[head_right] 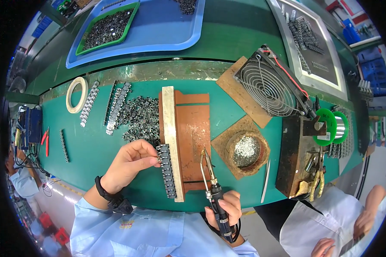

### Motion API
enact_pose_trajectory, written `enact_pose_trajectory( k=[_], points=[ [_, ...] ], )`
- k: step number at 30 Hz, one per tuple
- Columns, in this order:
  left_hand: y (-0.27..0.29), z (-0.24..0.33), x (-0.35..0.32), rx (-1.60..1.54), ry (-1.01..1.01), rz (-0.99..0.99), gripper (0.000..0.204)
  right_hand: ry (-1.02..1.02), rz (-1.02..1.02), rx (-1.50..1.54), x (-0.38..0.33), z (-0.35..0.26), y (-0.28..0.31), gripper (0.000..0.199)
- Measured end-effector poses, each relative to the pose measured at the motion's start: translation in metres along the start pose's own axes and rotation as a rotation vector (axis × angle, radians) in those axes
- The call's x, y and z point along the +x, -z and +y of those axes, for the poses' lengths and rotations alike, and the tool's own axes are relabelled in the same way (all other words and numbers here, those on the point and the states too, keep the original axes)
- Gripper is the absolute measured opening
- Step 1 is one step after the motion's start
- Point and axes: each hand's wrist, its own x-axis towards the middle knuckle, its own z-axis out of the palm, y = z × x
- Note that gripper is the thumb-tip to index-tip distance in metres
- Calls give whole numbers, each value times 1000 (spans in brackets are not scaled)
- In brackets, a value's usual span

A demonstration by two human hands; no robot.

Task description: The person picks up a small metal component by hand, positions it onto a metal strip, and uses a soldering iron to join the two pieces together. This process is repeated for several additional components on the same strip.

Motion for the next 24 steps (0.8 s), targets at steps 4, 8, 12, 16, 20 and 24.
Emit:
enact_pose_trajectory(
  k=[4, 8, 12, 16, 20, 24],
  points=[
    [1, -3, 1, -56, -23, -28, 14, -1, 6, -21, 0, 1, -2, 40],
    [0, 0, 1, -33, -72, -28, 18, 1, 4, -36, 0, 1, -2, 39],
    [1, 2, 2, 25, -70, -41, 20, 7, -5, -33, 0, 1, -1, 39],
    [1, 5, 5, 46, -44, -52, 20, 2, 0, -23, 0, 1, -2, 39],
    [2, 7, 5, 34, -18, -57, 22, -15, 9, -17, -1, 0, -3, 39],
    [3, 6, 6, 16, 0, -59, 23, -16, 2, -20, -1, 0, -2, 39]
  ],
)
